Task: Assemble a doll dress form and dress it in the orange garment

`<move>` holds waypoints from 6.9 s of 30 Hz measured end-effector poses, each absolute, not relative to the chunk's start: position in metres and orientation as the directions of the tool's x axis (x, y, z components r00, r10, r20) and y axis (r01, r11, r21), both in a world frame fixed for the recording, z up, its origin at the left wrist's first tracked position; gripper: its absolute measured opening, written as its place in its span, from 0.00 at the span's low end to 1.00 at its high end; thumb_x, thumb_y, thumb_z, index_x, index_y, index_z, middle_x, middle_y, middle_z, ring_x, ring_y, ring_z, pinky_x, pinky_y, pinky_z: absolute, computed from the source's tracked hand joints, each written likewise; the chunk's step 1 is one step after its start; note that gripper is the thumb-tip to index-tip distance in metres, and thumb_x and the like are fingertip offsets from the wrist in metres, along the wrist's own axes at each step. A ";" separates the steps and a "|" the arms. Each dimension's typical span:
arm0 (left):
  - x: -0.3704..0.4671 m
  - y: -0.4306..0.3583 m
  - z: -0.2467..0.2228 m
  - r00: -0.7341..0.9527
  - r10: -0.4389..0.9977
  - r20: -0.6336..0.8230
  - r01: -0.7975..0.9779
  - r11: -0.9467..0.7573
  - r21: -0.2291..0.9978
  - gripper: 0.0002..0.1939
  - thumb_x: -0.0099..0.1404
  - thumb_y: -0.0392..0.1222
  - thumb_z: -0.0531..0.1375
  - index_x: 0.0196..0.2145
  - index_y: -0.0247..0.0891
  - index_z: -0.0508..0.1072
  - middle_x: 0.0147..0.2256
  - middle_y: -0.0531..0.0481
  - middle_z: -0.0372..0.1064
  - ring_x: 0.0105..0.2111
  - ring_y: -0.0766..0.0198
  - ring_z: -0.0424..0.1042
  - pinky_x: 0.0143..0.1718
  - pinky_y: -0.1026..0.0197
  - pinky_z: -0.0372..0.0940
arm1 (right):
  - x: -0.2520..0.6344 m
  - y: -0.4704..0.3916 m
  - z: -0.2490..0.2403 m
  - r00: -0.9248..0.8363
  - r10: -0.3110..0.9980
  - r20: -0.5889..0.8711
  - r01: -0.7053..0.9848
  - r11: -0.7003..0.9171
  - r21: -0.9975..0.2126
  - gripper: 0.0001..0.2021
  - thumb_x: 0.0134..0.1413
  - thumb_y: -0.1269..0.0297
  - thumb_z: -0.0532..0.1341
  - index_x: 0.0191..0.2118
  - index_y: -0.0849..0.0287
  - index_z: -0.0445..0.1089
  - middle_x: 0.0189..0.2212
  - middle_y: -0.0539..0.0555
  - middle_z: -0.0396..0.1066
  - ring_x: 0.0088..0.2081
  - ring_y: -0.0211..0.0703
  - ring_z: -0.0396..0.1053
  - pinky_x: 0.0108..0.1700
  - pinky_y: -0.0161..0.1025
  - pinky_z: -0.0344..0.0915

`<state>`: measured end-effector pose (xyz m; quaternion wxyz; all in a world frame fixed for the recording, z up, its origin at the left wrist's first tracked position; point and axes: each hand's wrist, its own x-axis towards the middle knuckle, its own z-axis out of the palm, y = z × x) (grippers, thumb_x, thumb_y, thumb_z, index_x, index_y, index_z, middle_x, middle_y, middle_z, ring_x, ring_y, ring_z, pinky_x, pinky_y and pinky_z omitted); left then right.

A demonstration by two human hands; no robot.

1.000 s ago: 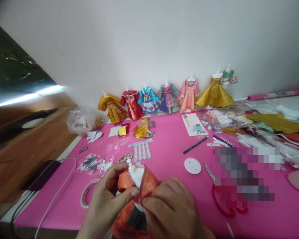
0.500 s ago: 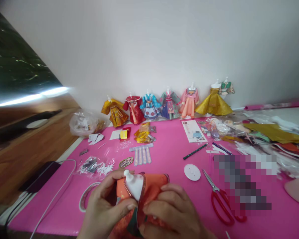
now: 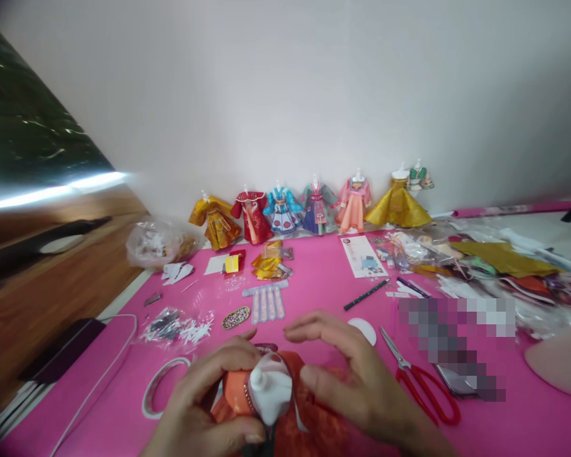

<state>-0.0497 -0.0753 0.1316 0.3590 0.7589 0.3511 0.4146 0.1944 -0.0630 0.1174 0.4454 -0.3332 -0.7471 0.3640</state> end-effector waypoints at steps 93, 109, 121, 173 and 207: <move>-0.016 -0.022 0.130 0.261 0.864 0.431 0.257 -0.493 0.831 0.15 0.58 0.43 0.70 0.44 0.42 0.79 0.40 0.49 0.80 0.40 0.56 0.77 0.43 0.59 0.68 | 0.195 -0.022 0.140 -0.358 0.771 0.527 0.383 0.636 -0.670 0.16 0.58 0.68 0.63 0.51 0.52 0.69 0.45 0.53 0.77 0.45 0.44 0.76 0.47 0.39 0.73; -0.008 -0.002 0.125 0.264 0.870 0.417 0.245 -0.478 0.843 0.20 0.59 0.45 0.68 0.50 0.43 0.74 0.44 0.46 0.77 0.43 0.53 0.75 0.45 0.52 0.67 | 0.199 -0.007 0.127 -0.319 0.771 0.551 0.396 0.637 -0.662 0.19 0.55 0.67 0.65 0.53 0.54 0.67 0.49 0.53 0.75 0.49 0.44 0.74 0.52 0.38 0.69; 0.007 -0.035 0.094 0.096 0.637 0.765 0.701 -0.588 0.402 0.06 0.63 0.36 0.66 0.31 0.39 0.70 0.29 0.53 0.69 0.30 0.60 0.68 0.38 0.55 0.54 | 0.190 -0.009 0.124 -0.250 0.775 0.580 0.414 0.627 -0.659 0.20 0.53 0.68 0.65 0.53 0.56 0.67 0.48 0.54 0.75 0.48 0.43 0.74 0.51 0.37 0.70; -0.009 -0.003 0.119 0.250 0.753 0.609 0.450 -0.647 0.615 0.35 0.59 0.48 0.69 0.60 0.44 0.60 0.59 0.38 0.63 0.60 0.46 0.62 0.59 0.39 0.59 | 0.185 -0.004 0.114 -0.273 0.676 0.684 0.507 0.706 -0.495 0.25 0.56 0.67 0.61 0.60 0.54 0.60 0.53 0.58 0.72 0.53 0.51 0.72 0.53 0.47 0.71; 0.007 0.020 0.130 0.246 0.899 0.362 0.314 -0.428 0.848 0.18 0.54 0.40 0.70 0.42 0.42 0.72 0.30 0.53 0.71 0.30 0.59 0.73 0.29 0.59 0.69 | 0.163 -0.047 0.077 0.009 0.647 0.762 0.728 0.518 -0.448 0.04 0.56 0.63 0.66 0.34 0.55 0.72 0.28 0.53 0.68 0.33 0.47 0.66 0.35 0.46 0.59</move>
